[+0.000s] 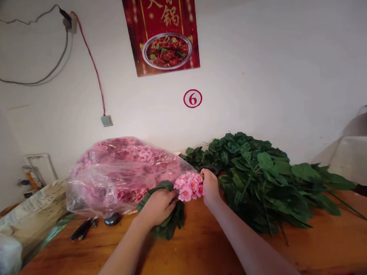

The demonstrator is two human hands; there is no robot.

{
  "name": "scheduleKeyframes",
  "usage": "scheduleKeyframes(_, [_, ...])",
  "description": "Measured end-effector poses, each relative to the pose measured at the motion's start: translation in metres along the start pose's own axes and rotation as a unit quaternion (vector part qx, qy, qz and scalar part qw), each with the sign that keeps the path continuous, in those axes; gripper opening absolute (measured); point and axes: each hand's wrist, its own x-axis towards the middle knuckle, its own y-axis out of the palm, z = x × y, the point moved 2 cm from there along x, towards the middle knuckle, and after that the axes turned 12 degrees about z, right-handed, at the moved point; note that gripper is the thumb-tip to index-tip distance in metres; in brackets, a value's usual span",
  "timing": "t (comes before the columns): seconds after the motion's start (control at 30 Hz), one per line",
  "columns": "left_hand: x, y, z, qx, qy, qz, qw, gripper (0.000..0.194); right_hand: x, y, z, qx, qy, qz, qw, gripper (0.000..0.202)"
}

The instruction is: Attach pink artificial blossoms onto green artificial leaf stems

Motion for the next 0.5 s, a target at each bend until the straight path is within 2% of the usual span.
scheduleKeyframes(0.1, [0.001, 0.008, -0.001, 0.025, -0.007, 0.055, 0.998, 0.022, 0.002, 0.0, 0.001, 0.014, 0.0, -0.011, 1.0, 0.025])
scheduleKeyframes(0.23, [0.0, 0.009, -0.008, 0.041, -0.014, 0.072, 0.996, 0.023, 0.001, 0.002, 0.007, -0.063, -0.062, 0.017, 0.996, 0.034])
scheduleKeyframes(0.37, [0.001, 0.012, -0.015, 0.022, -0.028, 0.096, 0.995, 0.022, -0.005, 0.01, 0.01, -0.105, -0.078, 0.091, 0.987, 0.038])
scheduleKeyframes(0.5, [0.006, 0.023, -0.009, -0.027, -0.044, 0.129, 0.99, 0.022, -0.011, 0.019, -0.005, -0.155, -0.005, 0.2, 0.967, 0.038])
